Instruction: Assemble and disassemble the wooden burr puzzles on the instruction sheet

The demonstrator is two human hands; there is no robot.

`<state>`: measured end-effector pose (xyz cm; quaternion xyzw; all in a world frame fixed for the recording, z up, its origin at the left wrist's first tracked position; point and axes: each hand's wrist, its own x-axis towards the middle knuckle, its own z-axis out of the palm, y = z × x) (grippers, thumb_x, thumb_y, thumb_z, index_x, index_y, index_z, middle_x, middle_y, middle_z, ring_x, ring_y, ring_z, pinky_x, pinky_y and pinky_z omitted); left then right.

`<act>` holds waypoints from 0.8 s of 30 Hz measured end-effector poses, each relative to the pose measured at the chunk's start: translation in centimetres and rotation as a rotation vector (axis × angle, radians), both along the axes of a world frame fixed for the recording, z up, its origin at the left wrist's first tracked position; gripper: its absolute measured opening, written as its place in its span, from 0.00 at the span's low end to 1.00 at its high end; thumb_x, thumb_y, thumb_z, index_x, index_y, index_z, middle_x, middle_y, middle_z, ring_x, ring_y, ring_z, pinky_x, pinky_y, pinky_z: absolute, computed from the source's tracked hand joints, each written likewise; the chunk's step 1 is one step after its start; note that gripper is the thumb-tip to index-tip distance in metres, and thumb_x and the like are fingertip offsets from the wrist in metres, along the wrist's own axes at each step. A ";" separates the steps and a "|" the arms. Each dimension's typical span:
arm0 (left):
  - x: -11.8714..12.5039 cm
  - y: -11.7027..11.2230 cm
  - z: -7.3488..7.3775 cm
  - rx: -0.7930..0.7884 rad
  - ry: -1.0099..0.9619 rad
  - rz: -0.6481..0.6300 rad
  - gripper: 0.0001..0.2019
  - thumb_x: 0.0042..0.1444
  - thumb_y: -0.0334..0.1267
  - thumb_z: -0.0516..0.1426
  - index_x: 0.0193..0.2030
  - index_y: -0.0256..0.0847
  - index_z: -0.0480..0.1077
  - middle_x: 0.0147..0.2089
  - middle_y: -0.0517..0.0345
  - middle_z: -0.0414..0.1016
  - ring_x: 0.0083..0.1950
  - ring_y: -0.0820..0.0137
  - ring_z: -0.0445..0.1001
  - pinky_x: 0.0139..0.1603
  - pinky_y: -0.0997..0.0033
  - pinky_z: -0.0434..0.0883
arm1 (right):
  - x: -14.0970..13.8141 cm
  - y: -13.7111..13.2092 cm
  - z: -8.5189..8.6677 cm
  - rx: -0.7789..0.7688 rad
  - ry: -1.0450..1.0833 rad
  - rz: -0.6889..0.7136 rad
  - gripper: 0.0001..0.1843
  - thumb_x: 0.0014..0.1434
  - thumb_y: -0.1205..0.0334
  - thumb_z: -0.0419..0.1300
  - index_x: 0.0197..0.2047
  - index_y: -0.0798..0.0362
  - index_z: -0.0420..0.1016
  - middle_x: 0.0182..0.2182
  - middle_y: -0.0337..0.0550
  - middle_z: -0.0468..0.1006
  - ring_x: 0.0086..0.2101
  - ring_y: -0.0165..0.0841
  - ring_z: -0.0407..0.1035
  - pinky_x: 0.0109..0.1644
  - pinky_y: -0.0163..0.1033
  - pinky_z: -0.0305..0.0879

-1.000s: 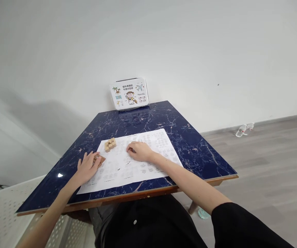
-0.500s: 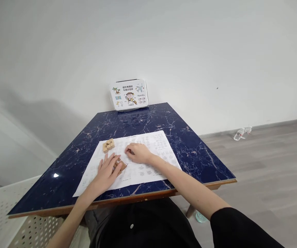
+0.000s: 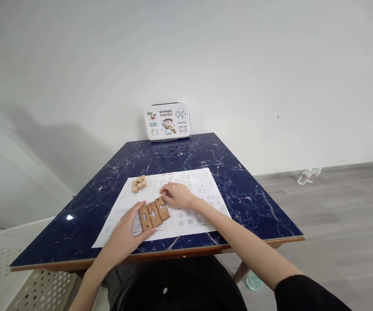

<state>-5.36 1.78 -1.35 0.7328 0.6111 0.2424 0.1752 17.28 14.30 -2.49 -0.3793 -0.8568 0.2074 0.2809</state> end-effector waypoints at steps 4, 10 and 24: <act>0.2 -0.1 -0.2 0.038 -0.043 0.036 0.41 0.57 0.57 0.65 0.73 0.47 0.59 0.74 0.43 0.64 0.74 0.43 0.63 0.71 0.41 0.66 | 0.3 -0.8 0.5 -0.038 -0.029 -0.003 0.11 0.69 0.62 0.62 0.52 0.56 0.76 0.45 0.49 0.82 0.39 0.36 0.75 0.44 0.39 0.64; -0.1 -0.2 -0.5 0.098 -0.083 0.037 0.38 0.56 0.53 0.67 0.71 0.47 0.63 0.69 0.46 0.69 0.71 0.47 0.68 0.70 0.45 0.67 | 0.6 -4.8 1.2 -0.134 -0.071 -0.119 0.21 0.70 0.53 0.62 0.60 0.57 0.70 0.55 0.54 0.77 0.42 0.39 0.75 0.43 0.41 0.64; -0.9 -0.4 -1.2 0.192 -0.050 -0.038 0.37 0.57 0.52 0.67 0.71 0.50 0.62 0.69 0.46 0.68 0.71 0.48 0.67 0.70 0.40 0.68 | -1.3 -9.8 0.8 -0.116 -0.048 -0.429 0.09 0.64 0.58 0.63 0.45 0.54 0.75 0.46 0.52 0.78 0.48 0.47 0.73 0.53 0.49 0.66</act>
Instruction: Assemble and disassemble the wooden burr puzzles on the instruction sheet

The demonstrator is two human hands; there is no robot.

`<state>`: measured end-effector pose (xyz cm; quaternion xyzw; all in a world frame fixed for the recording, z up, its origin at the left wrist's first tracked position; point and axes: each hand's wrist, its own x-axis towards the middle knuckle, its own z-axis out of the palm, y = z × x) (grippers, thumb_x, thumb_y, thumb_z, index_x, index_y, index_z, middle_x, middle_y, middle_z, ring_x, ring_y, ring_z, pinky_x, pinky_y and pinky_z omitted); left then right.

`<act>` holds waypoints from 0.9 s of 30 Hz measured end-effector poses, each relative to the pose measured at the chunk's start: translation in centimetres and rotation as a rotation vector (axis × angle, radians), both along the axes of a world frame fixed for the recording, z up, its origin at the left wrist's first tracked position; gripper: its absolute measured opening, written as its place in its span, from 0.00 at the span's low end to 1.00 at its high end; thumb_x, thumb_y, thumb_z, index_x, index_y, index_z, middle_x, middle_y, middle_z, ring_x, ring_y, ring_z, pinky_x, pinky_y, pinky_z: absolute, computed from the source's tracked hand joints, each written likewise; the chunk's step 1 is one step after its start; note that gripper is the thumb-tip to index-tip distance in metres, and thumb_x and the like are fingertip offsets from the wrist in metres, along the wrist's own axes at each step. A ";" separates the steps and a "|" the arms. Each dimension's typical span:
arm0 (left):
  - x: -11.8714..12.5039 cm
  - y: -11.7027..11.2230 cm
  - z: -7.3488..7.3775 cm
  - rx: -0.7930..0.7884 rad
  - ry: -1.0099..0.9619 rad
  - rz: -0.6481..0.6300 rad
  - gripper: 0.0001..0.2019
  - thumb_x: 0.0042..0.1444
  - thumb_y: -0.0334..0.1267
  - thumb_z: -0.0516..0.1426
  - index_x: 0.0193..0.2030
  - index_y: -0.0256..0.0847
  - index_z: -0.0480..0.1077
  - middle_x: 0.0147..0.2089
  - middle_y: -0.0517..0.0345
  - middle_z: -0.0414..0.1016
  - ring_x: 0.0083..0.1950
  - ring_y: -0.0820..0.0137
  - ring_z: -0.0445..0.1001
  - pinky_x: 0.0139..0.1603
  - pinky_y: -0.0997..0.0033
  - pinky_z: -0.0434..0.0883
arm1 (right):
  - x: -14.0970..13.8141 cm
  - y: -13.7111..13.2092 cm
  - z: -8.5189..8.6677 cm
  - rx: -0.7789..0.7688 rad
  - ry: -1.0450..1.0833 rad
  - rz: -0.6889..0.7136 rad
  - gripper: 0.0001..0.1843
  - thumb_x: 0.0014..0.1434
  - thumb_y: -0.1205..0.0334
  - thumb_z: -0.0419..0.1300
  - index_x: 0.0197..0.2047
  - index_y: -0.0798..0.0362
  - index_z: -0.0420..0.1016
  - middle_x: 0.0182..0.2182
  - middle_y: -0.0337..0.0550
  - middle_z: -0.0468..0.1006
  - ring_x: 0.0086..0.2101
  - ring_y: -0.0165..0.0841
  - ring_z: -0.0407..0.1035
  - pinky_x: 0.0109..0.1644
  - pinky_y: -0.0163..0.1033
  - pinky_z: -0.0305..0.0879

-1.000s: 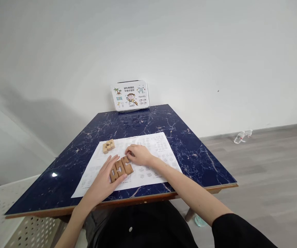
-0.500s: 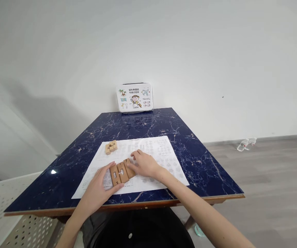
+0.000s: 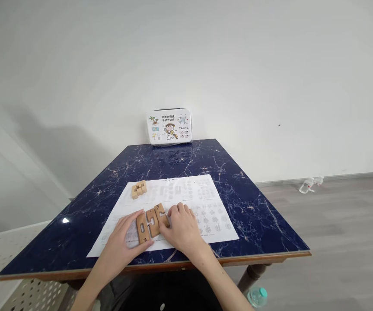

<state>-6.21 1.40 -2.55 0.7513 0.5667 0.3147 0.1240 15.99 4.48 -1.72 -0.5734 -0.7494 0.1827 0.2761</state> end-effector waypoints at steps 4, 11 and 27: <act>0.0 0.0 0.1 0.049 -0.016 -0.018 0.35 0.58 0.51 0.67 0.70 0.50 0.63 0.69 0.47 0.69 0.71 0.49 0.68 0.71 0.42 0.68 | -0.9 0.0 0.3 0.002 -0.077 -0.019 0.06 0.64 0.61 0.61 0.41 0.55 0.75 0.43 0.53 0.79 0.46 0.48 0.73 0.52 0.50 0.65; -0.1 -0.5 1.1 0.033 -0.093 0.028 0.33 0.60 0.50 0.65 0.71 0.53 0.63 0.70 0.50 0.68 0.72 0.50 0.67 0.71 0.43 0.68 | -0.3 0.2 -0.1 -0.013 0.015 -0.011 0.12 0.74 0.62 0.49 0.41 0.53 0.71 0.42 0.52 0.80 0.42 0.44 0.73 0.43 0.44 0.61; -2.1 -1.1 0.8 0.008 -0.609 -0.161 0.37 0.59 0.46 0.69 0.73 0.50 0.63 0.77 0.48 0.62 0.79 0.47 0.57 0.79 0.46 0.58 | 1.0 -2.3 0.2 -0.376 0.793 0.467 0.29 0.75 0.37 0.45 0.33 0.51 0.67 0.27 0.37 0.65 0.28 0.32 0.60 0.35 0.39 0.56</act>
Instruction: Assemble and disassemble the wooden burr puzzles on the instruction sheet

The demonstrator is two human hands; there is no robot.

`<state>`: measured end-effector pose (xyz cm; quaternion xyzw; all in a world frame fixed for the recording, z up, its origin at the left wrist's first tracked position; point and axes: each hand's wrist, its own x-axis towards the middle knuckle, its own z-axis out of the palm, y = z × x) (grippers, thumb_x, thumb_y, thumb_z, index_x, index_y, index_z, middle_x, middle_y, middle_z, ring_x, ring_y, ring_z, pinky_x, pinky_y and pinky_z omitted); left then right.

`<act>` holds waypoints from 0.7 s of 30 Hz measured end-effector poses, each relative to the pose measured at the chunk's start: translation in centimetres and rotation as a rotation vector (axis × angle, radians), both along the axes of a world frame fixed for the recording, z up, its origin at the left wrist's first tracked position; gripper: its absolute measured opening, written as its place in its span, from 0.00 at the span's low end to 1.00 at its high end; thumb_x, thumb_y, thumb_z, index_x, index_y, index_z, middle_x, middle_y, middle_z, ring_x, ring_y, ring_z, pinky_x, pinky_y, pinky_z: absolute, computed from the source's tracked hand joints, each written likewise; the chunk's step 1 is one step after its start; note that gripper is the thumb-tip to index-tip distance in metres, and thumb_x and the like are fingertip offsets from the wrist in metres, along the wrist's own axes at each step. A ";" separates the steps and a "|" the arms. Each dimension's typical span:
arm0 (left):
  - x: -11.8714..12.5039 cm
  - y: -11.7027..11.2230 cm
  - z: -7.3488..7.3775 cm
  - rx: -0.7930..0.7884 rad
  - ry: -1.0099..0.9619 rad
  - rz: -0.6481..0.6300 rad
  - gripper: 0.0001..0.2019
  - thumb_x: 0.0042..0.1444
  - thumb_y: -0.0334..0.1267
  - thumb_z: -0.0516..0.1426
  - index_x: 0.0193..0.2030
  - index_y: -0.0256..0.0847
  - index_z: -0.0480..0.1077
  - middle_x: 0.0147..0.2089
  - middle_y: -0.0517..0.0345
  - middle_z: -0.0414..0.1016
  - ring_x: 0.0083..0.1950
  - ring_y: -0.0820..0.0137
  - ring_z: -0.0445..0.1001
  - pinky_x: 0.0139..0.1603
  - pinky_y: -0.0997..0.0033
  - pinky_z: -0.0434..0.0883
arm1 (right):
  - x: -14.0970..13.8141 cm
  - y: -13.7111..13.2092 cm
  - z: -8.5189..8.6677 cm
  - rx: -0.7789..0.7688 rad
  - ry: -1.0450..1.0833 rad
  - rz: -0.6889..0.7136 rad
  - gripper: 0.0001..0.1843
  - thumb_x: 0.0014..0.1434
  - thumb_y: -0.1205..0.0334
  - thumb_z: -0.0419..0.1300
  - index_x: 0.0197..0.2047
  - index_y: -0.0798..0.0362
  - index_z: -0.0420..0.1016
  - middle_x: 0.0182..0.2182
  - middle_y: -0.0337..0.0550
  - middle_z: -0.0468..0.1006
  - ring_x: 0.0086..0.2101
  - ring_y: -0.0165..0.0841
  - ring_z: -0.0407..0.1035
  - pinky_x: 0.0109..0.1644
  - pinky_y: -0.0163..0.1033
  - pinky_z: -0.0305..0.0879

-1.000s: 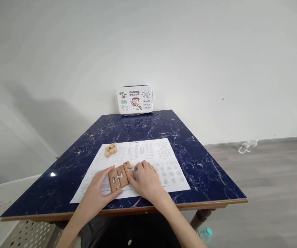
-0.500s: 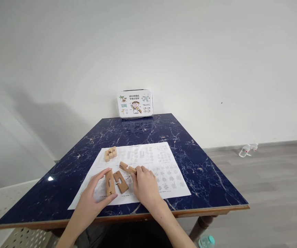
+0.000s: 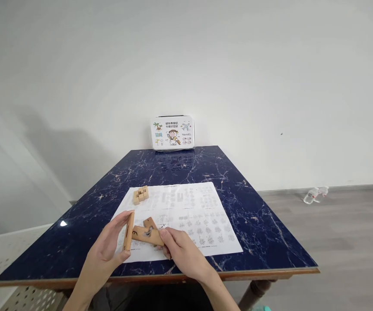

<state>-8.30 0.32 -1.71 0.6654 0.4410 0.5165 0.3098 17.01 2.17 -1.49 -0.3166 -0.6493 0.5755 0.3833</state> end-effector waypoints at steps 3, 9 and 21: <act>-0.2 0.1 0.0 0.004 -0.048 -0.079 0.39 0.58 0.47 0.70 0.74 0.51 0.63 0.77 0.48 0.63 0.78 0.47 0.59 0.79 0.47 0.59 | 0.1 -0.1 -0.1 -0.012 0.028 0.022 0.29 0.76 0.38 0.45 0.33 0.50 0.67 0.26 0.37 0.65 0.28 0.32 0.59 0.36 0.40 0.56; -0.5 0.1 0.0 -0.027 -0.109 -0.184 0.42 0.53 0.50 0.73 0.73 0.51 0.65 0.76 0.47 0.64 0.77 0.43 0.59 0.78 0.45 0.60 | 0.3 -0.2 0.3 -0.019 0.039 0.085 0.29 0.76 0.38 0.45 0.31 0.50 0.63 0.26 0.36 0.64 0.28 0.32 0.58 0.37 0.40 0.56; 0.3 -0.5 1.0 -0.182 0.030 -0.215 0.51 0.44 0.47 0.78 0.74 0.55 0.63 0.76 0.46 0.64 0.77 0.43 0.61 0.76 0.43 0.61 | -0.3 -0.3 0.2 0.040 -0.064 0.093 0.30 0.75 0.34 0.45 0.31 0.49 0.60 0.25 0.35 0.63 0.26 0.31 0.56 0.33 0.38 0.55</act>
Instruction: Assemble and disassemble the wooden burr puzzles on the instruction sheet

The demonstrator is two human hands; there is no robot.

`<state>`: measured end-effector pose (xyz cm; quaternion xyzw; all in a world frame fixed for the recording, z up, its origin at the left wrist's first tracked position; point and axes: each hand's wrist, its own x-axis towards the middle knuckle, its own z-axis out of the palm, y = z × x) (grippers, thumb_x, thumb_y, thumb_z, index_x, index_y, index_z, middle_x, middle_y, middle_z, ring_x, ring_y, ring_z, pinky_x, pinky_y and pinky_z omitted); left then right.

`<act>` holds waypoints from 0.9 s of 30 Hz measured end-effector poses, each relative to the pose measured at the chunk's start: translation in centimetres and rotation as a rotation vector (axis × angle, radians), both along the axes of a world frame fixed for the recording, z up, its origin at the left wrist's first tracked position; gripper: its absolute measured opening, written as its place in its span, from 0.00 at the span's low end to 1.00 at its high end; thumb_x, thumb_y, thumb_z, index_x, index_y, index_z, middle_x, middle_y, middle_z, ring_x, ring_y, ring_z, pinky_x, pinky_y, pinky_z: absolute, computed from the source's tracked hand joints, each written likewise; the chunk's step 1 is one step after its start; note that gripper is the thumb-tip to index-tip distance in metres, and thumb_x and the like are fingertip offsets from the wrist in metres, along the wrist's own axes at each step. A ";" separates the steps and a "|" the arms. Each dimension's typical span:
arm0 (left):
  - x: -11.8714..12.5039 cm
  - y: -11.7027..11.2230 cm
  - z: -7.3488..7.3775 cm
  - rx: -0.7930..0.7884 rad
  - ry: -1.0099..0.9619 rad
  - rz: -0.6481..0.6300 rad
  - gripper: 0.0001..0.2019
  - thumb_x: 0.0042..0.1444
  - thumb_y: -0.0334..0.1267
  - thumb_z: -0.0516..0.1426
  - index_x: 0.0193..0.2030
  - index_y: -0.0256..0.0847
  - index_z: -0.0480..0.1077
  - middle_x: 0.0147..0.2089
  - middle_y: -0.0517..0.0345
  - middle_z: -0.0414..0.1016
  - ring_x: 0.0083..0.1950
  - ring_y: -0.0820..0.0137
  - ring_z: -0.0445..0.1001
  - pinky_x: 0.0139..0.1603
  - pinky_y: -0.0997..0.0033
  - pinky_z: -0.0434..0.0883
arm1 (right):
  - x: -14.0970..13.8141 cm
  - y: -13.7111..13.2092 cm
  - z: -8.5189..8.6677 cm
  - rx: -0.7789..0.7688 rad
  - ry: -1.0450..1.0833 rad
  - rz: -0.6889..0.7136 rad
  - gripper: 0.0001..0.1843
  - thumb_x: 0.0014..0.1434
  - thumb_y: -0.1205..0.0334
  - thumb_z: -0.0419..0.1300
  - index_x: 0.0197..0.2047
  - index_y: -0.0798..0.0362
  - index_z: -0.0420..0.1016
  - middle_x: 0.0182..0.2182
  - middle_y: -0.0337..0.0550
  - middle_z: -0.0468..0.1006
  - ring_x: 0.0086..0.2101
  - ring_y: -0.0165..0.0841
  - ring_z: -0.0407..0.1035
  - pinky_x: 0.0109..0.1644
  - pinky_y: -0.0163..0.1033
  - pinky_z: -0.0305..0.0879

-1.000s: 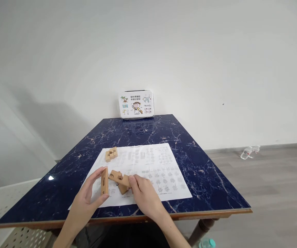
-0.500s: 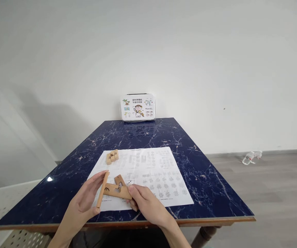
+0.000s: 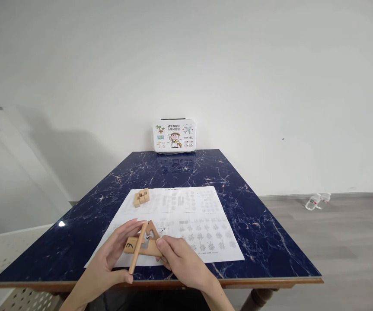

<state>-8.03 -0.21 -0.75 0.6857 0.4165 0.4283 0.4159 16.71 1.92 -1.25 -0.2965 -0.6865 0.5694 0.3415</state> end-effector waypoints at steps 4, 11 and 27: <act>0.8 -0.2 0.5 -0.055 0.049 -0.005 0.53 0.42 0.43 0.79 0.74 0.59 0.62 0.76 0.49 0.64 0.76 0.44 0.62 0.77 0.39 0.60 | -0.2 -0.1 0.1 0.037 -0.047 -0.004 0.30 0.75 0.35 0.44 0.31 0.50 0.60 0.24 0.35 0.63 0.26 0.31 0.56 0.33 0.38 0.54; 1.4 -0.6 1.1 -0.050 0.090 0.024 0.54 0.40 0.43 0.79 0.74 0.57 0.62 0.74 0.46 0.67 0.74 0.43 0.66 0.75 0.34 0.61 | -0.3 -0.3 0.1 0.062 -0.067 0.002 0.30 0.76 0.36 0.43 0.30 0.49 0.60 0.24 0.36 0.63 0.26 0.32 0.58 0.34 0.38 0.56; 0.9 -0.7 0.3 0.009 0.158 -0.025 0.54 0.43 0.46 0.78 0.76 0.61 0.59 0.77 0.49 0.63 0.75 0.46 0.64 0.77 0.39 0.59 | -0.4 -0.4 -0.2 0.063 -0.062 0.019 0.29 0.76 0.37 0.44 0.31 0.50 0.62 0.25 0.37 0.67 0.27 0.32 0.62 0.35 0.38 0.59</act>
